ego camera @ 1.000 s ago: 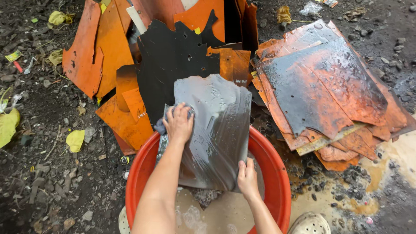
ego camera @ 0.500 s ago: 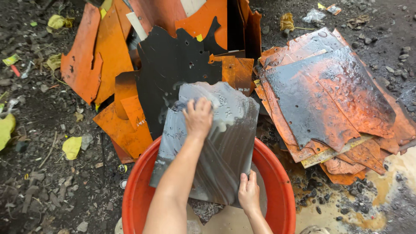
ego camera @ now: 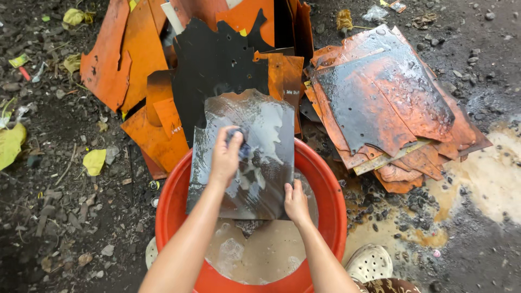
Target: The person scrubs several flat, irregularly shaped tiles with a dark cloth while rinsing them in a red basin of water. They repeatedly dip, scrub, and rinse each tile, then place the cleaned pieces onto a nearby pile.
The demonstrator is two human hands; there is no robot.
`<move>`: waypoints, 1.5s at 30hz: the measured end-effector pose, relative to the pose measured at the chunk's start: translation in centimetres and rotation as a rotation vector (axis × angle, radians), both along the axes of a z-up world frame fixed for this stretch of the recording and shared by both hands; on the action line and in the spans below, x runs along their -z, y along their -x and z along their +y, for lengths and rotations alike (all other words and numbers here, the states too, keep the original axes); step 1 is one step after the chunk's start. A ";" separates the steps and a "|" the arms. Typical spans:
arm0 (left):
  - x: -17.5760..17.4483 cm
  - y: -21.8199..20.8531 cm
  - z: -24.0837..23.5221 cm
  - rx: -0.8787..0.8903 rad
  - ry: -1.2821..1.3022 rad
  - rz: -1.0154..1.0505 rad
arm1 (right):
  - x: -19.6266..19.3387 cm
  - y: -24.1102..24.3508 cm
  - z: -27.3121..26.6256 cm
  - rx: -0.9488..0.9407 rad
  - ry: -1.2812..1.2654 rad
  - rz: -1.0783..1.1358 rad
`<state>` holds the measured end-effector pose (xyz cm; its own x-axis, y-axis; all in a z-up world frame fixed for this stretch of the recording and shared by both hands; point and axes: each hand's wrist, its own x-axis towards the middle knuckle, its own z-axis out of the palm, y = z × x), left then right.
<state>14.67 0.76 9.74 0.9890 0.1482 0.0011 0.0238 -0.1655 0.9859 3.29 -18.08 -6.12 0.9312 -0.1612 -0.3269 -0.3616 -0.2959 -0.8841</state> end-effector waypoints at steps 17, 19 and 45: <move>0.2 12.5 -4.9 0.323 -0.787 -0.149 | -0.8 0.8 1.1 0.139 -0.405 0.023; 2.1 13.8 -5.4 0.440 -0.974 -0.060 | -0.3 0.8 1.2 0.190 -0.497 0.098; 8.9 -16.4 0.1 -0.070 -1.241 -0.090 | -3.3 -0.1 1.3 0.118 -0.245 -0.103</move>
<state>31.10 0.84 0.84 0.9682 0.0512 0.2449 0.0108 -0.9865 0.1637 3.41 -16.73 -2.84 0.9412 -0.1981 -0.2737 -0.2850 -0.0304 -0.9580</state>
